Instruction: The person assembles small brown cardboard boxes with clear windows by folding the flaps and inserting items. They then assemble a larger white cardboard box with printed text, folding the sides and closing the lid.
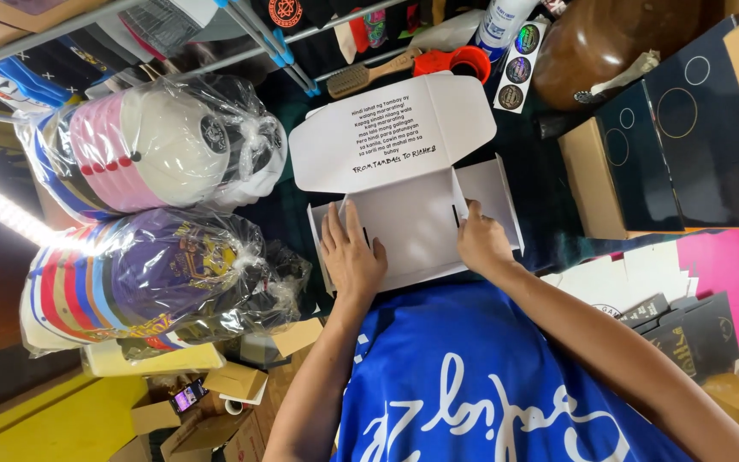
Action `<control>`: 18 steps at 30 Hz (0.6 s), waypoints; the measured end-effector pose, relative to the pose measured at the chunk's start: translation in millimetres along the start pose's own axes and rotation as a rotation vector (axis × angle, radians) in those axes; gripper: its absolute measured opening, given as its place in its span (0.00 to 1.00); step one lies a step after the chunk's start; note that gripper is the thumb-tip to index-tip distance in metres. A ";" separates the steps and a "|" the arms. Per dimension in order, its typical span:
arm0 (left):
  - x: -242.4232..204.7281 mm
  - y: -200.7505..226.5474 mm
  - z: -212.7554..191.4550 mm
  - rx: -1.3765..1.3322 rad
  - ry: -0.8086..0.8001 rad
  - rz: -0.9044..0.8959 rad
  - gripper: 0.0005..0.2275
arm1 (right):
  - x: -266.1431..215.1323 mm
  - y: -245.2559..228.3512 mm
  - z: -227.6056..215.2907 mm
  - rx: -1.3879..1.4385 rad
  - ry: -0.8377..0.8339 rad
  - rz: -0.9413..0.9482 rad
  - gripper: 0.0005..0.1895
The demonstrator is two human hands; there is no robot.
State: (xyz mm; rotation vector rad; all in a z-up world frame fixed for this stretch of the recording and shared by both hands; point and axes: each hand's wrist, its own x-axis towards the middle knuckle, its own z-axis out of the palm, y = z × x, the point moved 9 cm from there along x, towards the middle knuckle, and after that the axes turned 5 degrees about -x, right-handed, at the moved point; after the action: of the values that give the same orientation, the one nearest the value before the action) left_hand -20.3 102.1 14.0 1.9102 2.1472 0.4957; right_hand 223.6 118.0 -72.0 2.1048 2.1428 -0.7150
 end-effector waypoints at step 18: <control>28.4 107.1 144.2 -0.562 -0.487 0.057 0.13 | 1.6 8.8 -14.1 0.305 -0.227 -0.057 0.32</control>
State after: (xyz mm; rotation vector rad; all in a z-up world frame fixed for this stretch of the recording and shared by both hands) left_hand 129.4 155.0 -74.6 1.5698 1.4573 0.5103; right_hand 235.8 124.2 -62.5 1.9769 2.0870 -1.2928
